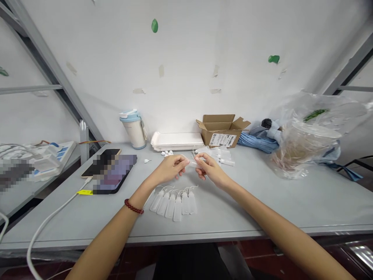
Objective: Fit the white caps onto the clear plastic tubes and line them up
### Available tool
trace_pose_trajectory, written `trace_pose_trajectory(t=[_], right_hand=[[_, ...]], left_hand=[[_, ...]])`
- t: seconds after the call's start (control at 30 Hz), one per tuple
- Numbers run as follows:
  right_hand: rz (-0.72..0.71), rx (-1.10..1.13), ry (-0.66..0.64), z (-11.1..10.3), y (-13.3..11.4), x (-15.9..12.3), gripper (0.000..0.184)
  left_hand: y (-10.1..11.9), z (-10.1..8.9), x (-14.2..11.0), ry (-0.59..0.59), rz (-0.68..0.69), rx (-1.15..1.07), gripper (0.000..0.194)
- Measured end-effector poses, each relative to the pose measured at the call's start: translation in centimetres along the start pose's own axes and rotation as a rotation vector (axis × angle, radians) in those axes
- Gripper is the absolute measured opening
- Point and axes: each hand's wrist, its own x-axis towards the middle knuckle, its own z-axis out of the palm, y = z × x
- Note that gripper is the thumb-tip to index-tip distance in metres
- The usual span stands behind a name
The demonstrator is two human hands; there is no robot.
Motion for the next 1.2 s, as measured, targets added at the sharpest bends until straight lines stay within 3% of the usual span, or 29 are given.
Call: trace_pose_trajectory(t=[0.27,0.53,0.8,0.93,1.1,1.2], right_hand=[[0.022,0.036,0.007,0.1,0.2,0.1,0.037],[-0.069,-0.023,0.098,-0.1,0.2,0.4,0.032],[-0.119,-0.041,0.106,-0.5,0.4,0.6,0.03],[-0.173,-0.166,0.095,-0.4,0.2,0.3,0.025],[-0.353,-0.491,0.217,-0.5,0.0,0.0,0.024],[-0.359,-0.513,0.259,-0.6,0.0,-0.1,0.029]], left_hand=[[-0.2,-0.2,0.0,0.009,0.114,-0.031,0.023],[-0.4,-0.2,0.5,0.061,-0.063,-0.14,0.028],[0.3,-0.1,0.0,-0.06,-0.223,-0.229,0.05],[0.2,0.0,0.0,-0.074,-0.241,-0.253,0.05],[0.2,0.6,0.0,-0.077,-0.2,-0.288,0.046],[0.4,1.3,-0.1,-0.04,-0.195,-0.347,0.043]])
